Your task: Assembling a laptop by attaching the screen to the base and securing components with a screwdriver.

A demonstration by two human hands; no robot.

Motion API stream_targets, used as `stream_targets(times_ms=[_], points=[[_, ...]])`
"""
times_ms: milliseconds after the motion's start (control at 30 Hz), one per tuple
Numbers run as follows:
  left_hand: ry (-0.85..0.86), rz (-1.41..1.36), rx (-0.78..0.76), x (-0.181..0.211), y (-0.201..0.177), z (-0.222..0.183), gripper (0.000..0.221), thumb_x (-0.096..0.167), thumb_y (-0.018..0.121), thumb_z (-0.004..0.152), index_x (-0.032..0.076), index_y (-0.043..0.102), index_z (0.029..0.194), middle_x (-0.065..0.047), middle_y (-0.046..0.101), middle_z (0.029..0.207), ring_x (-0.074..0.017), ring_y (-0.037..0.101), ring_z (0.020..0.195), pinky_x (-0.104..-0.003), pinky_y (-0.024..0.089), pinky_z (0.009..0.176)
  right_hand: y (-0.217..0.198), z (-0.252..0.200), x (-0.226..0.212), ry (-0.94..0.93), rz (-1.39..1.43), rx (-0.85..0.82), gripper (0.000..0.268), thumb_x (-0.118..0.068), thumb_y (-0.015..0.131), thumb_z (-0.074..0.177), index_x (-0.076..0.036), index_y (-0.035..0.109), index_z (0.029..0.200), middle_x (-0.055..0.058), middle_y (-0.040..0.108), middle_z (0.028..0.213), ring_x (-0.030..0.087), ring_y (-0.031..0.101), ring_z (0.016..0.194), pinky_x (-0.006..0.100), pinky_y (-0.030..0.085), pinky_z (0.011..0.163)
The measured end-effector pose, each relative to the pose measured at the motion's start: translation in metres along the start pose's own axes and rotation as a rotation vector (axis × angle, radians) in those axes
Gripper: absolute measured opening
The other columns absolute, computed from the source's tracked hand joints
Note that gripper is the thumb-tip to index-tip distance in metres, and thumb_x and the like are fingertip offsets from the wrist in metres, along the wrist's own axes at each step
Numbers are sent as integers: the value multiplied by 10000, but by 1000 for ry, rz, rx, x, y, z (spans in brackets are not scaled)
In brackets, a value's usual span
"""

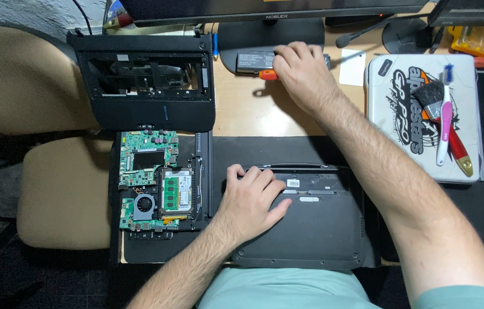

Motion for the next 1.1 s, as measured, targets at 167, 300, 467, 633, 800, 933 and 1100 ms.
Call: stream_targets(times_ms=[167, 300, 467, 633, 800, 933, 1100], points=[[-24, -45, -11, -3, -1, -3, 296, 448, 897, 1054, 175, 868, 1166, -21, 774, 1108, -272, 686, 1010, -561, 426, 964, -16, 14, -9, -1, -95, 157, 170, -191, 913, 1150, -110, 801, 1248, 133, 826, 1644, 329, 741, 1499, 567, 563, 1202], [-13, -9, -8, 0, -4, -1, 312, 454, 940, 1024, 186, 841, 1150, -19, 759, 1110, -269, 675, 999, -548, 430, 973, -16, -5, -44, 67, 35, -66, 790, -899, 624, 1217, -124, 775, 1214, 156, 715, 1793, 448, 595, 1668, 814, 460, 1258], [-3, 20, -17, 0, -1, -1, 323, 468, 920, 1036, 182, 835, 1161, -23, 748, 1098, -275, 664, 978, -549, 427, 971, -14, -7, -44, 34, 149, -95, 602, -635, 609, 1325, -51, 708, 1220, 206, 573, 1946, 549, 462, 1782, 984, 282, 1283], [-11, 9, -17, -1, -1, -2, 314, 466, 911, 1049, 185, 845, 1172, -18, 756, 1102, -266, 671, 986, -549, 433, 975, 1, 12, -23, 20, 257, -56, 586, -574, 626, 1349, -12, 683, 1191, 257, 579, 1929, 582, 466, 1775, 1018, 230, 1270], [-8, -4, -6, -1, -3, -2, 309, 452, 908, 1049, 175, 846, 1171, -25, 761, 1110, -275, 668, 984, -546, 428, 969, -22, 9, -26, -92, -73, 186, 809, -898, 712, 1300, -107, 783, 1146, 118, 819, 1732, 366, 662, 1602, 632, 423, 1291], [-7, 16, -13, 0, -1, -2, 315, 458, 922, 1037, 184, 831, 1163, -22, 743, 1104, -278, 664, 977, -554, 435, 982, -33, -1, -46, 16, -159, 151, 375, -445, 629, 1353, -169, 776, 1146, 113, 727, 1780, 348, 674, 1463, 533, 520, 1021], [-11, 17, -27, 0, 0, -3, 332, 462, 914, 1052, 176, 854, 1210, -27, 765, 1137, -271, 686, 1019, -566, 450, 993, -25, 3, -21, 35, -310, 165, 541, -690, 804, 1296, -199, 688, 1101, 27, 790, 1642, 246, 695, 1194, 417, 480, 829]])
Point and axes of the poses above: each hand's wrist, its own z-axis towards the middle knuckle, its own y-axis out of the palm, x = y × z, the point moved 7 cm from there along z, towards the middle knuckle
